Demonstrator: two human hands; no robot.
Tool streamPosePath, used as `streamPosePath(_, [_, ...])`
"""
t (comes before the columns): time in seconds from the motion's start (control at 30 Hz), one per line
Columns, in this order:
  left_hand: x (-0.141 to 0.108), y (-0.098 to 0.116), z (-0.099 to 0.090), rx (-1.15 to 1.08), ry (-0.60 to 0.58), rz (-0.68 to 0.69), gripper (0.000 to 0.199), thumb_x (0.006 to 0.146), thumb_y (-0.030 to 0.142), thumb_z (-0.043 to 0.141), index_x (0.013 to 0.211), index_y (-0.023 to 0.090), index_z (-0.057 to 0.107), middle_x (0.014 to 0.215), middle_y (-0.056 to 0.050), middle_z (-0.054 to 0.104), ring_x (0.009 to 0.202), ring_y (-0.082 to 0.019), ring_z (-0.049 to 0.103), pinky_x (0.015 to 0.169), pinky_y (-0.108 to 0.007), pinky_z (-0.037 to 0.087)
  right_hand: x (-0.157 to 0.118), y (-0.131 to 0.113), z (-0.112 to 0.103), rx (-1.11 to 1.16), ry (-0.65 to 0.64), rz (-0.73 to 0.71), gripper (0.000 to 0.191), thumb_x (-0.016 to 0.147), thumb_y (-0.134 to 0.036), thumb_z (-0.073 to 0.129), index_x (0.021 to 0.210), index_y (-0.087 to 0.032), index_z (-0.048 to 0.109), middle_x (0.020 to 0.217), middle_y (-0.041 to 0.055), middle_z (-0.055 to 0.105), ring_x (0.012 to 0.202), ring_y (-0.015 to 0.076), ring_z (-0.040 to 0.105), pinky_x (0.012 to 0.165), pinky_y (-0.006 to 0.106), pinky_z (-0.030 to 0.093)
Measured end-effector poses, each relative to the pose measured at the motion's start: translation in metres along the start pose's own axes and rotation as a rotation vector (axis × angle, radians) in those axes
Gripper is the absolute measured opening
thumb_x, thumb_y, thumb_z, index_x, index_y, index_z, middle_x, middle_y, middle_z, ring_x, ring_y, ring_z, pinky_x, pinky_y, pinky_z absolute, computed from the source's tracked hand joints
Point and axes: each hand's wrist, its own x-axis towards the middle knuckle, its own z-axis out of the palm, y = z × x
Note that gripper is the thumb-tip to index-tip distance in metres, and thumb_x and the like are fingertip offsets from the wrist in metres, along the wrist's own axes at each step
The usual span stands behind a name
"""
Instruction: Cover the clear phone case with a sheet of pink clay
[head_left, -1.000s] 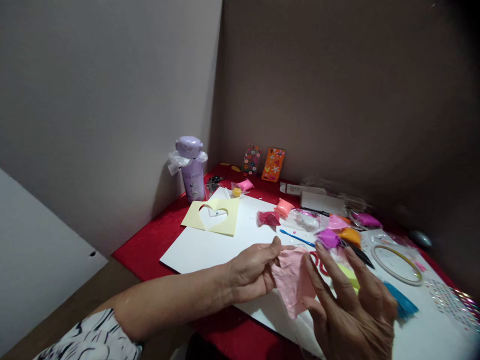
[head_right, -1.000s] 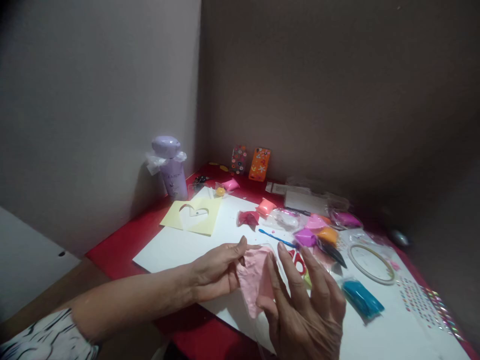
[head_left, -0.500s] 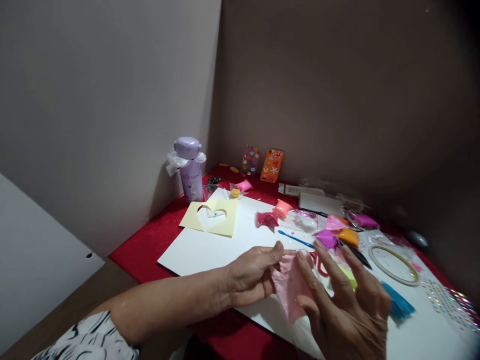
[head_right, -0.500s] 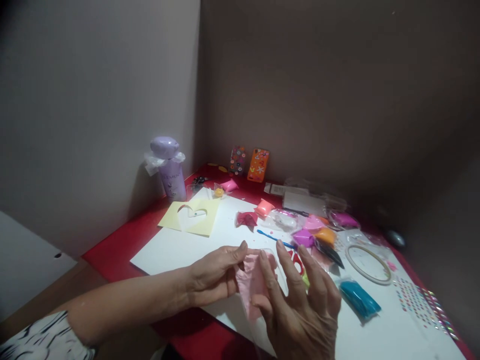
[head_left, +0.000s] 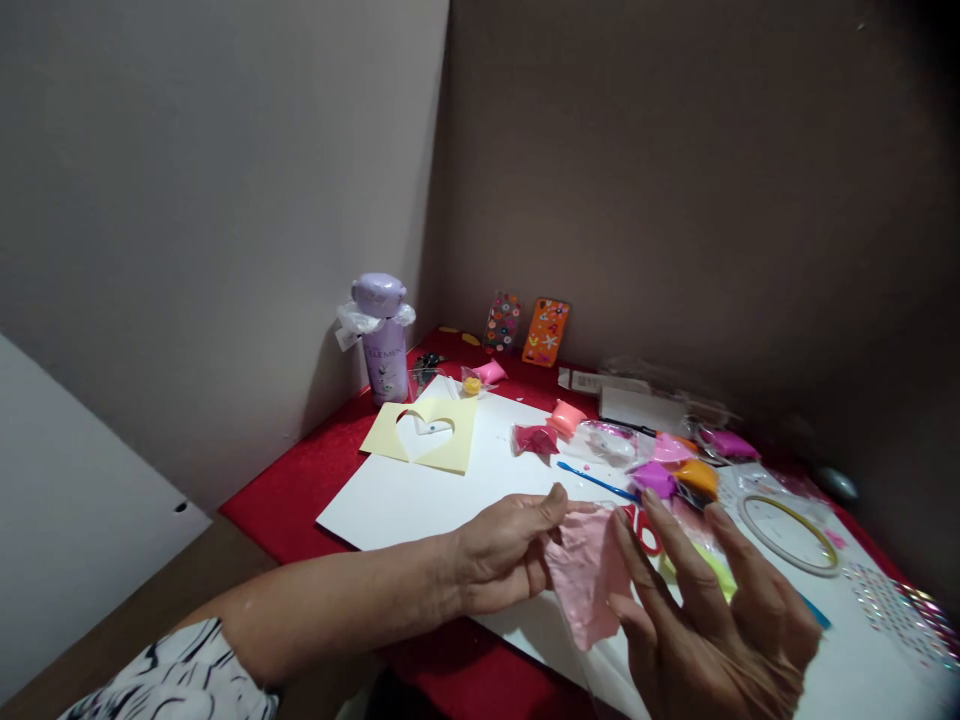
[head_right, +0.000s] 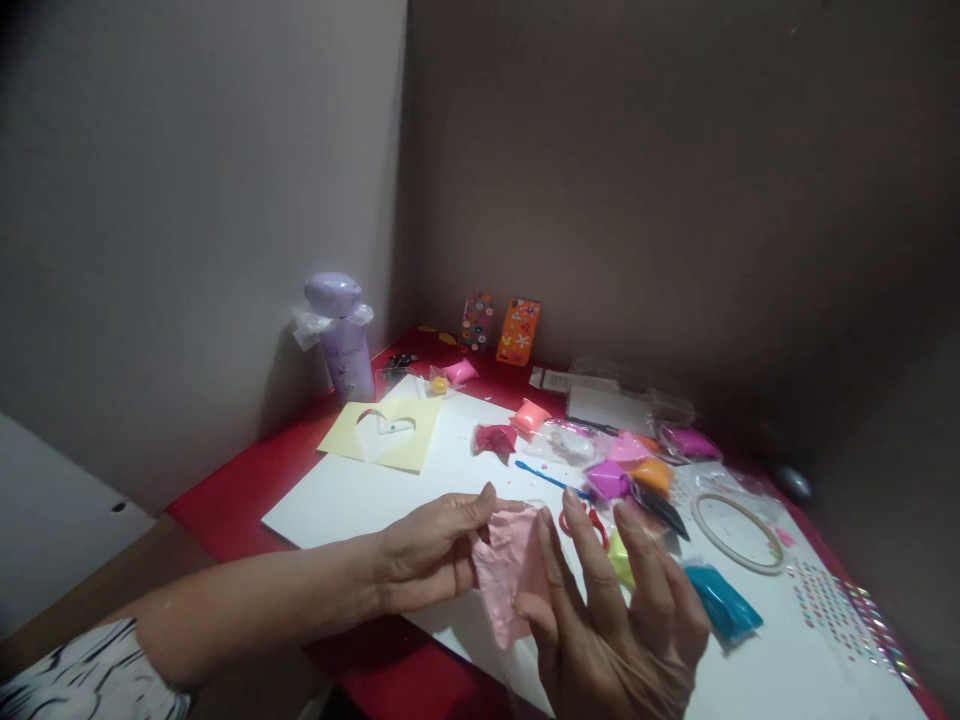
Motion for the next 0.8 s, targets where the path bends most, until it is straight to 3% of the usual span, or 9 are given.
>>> streamPosePath(0.2, [0.002, 0.001, 0.0, -0.027, 0.024, -0.008, 0.042, 0.094, 0.035, 0.038, 0.101, 0.005, 0.067, 0.087, -0.014, 0.065, 0.07, -0.012, 0.059, 0.077, -0.027, 0.044, -0.004, 0.017, 0.002, -0.018, 0.032, -0.143, 0.043, 0.091, -0.042, 0.038, 0.122, -0.022, 0.059, 0.127, 0.0074, 0.058, 0.126, 0.0353, 0.043, 0.098, 0.05, 0.035])
streamPosePath(0.37, [0.002, 0.002, -0.002, -0.041, 0.048, 0.005, 0.039, 0.093, 0.036, 0.044, 0.094, 0.005, 0.067, 0.085, -0.013, 0.065, 0.071, -0.011, 0.059, 0.076, -0.025, 0.043, -0.004, 0.028, -0.001, 0.187, 0.033, -0.117, 0.043, 0.09, -0.037, 0.041, 0.129, -0.024, 0.053, 0.127, 0.0098, 0.057, 0.124, 0.0358, 0.045, 0.098, 0.052, 0.034])
streamPosePath(0.5, [0.0, 0.003, -0.001, -0.045, 0.047, 0.011, 0.037, 0.091, 0.038, 0.047, 0.088, 0.006, 0.066, 0.081, -0.012, 0.065, 0.068, -0.011, 0.058, 0.075, -0.026, 0.044, -0.004, 0.019, 0.001, 0.139, 0.027, -0.13, 0.041, 0.089, -0.047, 0.041, 0.122, -0.03, 0.059, 0.13, 0.0079, 0.056, 0.124, 0.0342, 0.046, 0.098, 0.049, 0.034])
streamPosePath(0.6, [0.0, 0.003, 0.002, -0.005, 0.013, 0.002, 0.04, 0.09, 0.041, 0.049, 0.092, 0.005, 0.066, 0.08, -0.013, 0.065, 0.068, -0.013, 0.06, 0.074, -0.027, 0.045, -0.004, 0.007, 0.005, 0.109, -0.002, -0.042, 0.04, 0.091, -0.051, 0.034, 0.115, -0.036, 0.062, 0.131, 0.0037, 0.055, 0.127, 0.0322, 0.043, 0.099, 0.05, 0.033])
streamPosePath(0.7, [-0.001, 0.003, 0.002, 0.031, 0.016, -0.006, 0.044, 0.086, 0.046, 0.054, 0.094, 0.005, 0.067, 0.078, -0.012, 0.065, 0.064, -0.013, 0.06, 0.07, -0.026, 0.045, -0.003, 0.003, 0.008, 0.015, 0.016, -0.178, 0.04, 0.089, -0.054, 0.038, 0.116, -0.036, 0.061, 0.132, 0.0035, 0.054, 0.128, 0.0313, 0.042, 0.099, 0.047, 0.034])
streamPosePath(0.8, [-0.003, 0.003, 0.003, 0.036, 0.027, 0.0, 0.045, 0.081, 0.049, 0.06, 0.093, 0.006, 0.068, 0.076, -0.011, 0.065, 0.063, -0.013, 0.059, 0.068, -0.026, 0.044, -0.003, 0.005, 0.009, -0.01, 0.028, -0.184, 0.04, 0.09, -0.051, 0.039, 0.117, -0.033, 0.061, 0.131, 0.0045, 0.055, 0.13, 0.0305, 0.04, 0.1, 0.047, 0.034])
